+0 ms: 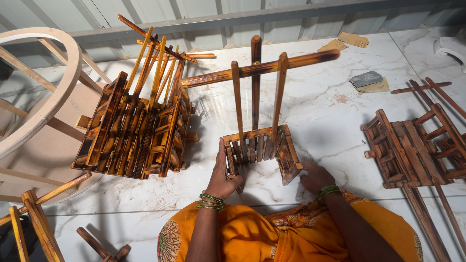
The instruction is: The person sits on the floor and wipes miniature wooden chair frames one at a time with a cloth, turning each piece to clean its slats and legs, then sets the wiped chair aside and picks up the next frame.
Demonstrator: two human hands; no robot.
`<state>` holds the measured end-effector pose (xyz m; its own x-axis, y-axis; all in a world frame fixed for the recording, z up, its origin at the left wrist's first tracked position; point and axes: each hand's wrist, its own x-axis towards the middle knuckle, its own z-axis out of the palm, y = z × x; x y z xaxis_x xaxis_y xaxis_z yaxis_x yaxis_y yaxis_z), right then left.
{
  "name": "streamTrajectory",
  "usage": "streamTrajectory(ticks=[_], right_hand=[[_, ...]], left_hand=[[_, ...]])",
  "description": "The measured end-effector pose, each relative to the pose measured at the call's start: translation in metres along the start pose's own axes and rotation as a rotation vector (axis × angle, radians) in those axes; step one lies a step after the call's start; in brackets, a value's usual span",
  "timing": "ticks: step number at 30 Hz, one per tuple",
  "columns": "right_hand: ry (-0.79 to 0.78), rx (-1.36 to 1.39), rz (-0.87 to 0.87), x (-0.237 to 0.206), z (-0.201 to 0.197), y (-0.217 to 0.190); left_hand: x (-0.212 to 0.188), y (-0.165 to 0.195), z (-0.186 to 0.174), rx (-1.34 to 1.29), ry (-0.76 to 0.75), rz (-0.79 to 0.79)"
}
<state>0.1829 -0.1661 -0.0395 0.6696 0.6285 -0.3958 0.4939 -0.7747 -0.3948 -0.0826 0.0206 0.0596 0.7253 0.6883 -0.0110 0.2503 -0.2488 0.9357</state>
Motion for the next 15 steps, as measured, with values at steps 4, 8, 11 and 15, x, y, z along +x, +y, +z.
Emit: streamTrajectory(ticks=[4, 8, 11, 15], right_hand=[[0.216, 0.483, -0.046, -0.005, -0.011, -0.002], [0.449, 0.775, -0.468, -0.008, -0.015, 0.004], [0.351, 0.781, -0.496, 0.001, -0.004, 0.011], [0.247, 0.591, -0.459, 0.016, 0.023, 0.019]], left_hand=[[-0.001, 0.0, -0.003, 0.041, -0.074, 0.015], [-0.004, 0.001, 0.0, -0.005, -0.137, 0.005], [-0.003, 0.001, 0.0, -0.049, -0.139, -0.002], [-0.003, 0.0, 0.001, -0.088, -0.138, -0.027]])
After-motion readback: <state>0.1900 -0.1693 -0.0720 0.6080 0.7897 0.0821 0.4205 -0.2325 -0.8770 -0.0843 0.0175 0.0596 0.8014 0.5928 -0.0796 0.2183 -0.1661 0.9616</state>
